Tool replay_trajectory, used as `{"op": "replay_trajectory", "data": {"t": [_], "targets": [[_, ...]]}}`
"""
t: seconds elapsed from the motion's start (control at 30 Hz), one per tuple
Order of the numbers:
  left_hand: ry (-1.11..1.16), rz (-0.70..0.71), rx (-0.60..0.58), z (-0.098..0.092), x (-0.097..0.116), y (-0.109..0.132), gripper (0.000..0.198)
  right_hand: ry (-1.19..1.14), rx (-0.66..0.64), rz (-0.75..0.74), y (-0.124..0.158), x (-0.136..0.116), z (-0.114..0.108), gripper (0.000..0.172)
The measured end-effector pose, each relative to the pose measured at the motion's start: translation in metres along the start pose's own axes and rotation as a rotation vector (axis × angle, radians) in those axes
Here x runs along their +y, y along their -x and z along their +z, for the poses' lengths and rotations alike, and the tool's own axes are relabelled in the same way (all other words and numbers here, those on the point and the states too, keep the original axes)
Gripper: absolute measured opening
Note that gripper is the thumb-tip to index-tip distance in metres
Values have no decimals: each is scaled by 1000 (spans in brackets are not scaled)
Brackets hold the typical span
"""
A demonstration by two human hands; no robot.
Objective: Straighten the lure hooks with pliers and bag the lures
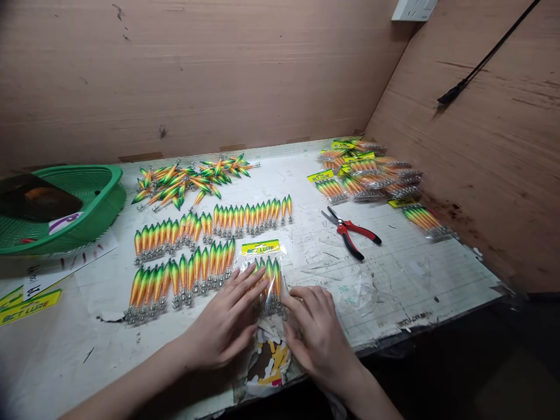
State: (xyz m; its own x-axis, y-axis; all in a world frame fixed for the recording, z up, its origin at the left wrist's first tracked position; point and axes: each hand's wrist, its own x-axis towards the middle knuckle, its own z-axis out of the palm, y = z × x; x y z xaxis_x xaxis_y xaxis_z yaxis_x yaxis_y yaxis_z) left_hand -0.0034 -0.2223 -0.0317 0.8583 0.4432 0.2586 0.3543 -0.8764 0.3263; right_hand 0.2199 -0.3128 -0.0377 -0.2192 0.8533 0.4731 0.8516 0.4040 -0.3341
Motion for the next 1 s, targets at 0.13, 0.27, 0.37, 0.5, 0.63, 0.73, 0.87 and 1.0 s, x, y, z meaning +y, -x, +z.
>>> {"op": "replay_trajectory", "data": {"t": [0.13, 0.27, 0.37, 0.5, 0.63, 0.73, 0.87, 1.0], "targets": [[-105, 281, 65, -17, -11, 20, 43, -15, -28, -245, 9, 17, -14, 32], [-106, 414, 126, -13, -6, 16, 25, -73, -51, -445, 8, 20, -2, 31], [-26, 371, 232, -6, -2, 12, 24, -150, -21, -448, 10, 22, 9, 31], [47, 265, 275, 6, -4, 19, 29, -294, -41, -361, 16, 27, 10, 29], [160, 69, 331, 18, 2, 29, 23, -421, -91, -223, 14, 23, 4, 26], [235, -135, 346, 20, 11, 29, 19, -469, -87, -120, 10, 17, 1, 24], [143, -20, 310, 19, 11, 24, 23, -471, -62, -120, 9, 11, 2, 25], [78, 83, 341, 23, 3, 22, 31, -482, -96, -146, 14, 12, 4, 25]]}}
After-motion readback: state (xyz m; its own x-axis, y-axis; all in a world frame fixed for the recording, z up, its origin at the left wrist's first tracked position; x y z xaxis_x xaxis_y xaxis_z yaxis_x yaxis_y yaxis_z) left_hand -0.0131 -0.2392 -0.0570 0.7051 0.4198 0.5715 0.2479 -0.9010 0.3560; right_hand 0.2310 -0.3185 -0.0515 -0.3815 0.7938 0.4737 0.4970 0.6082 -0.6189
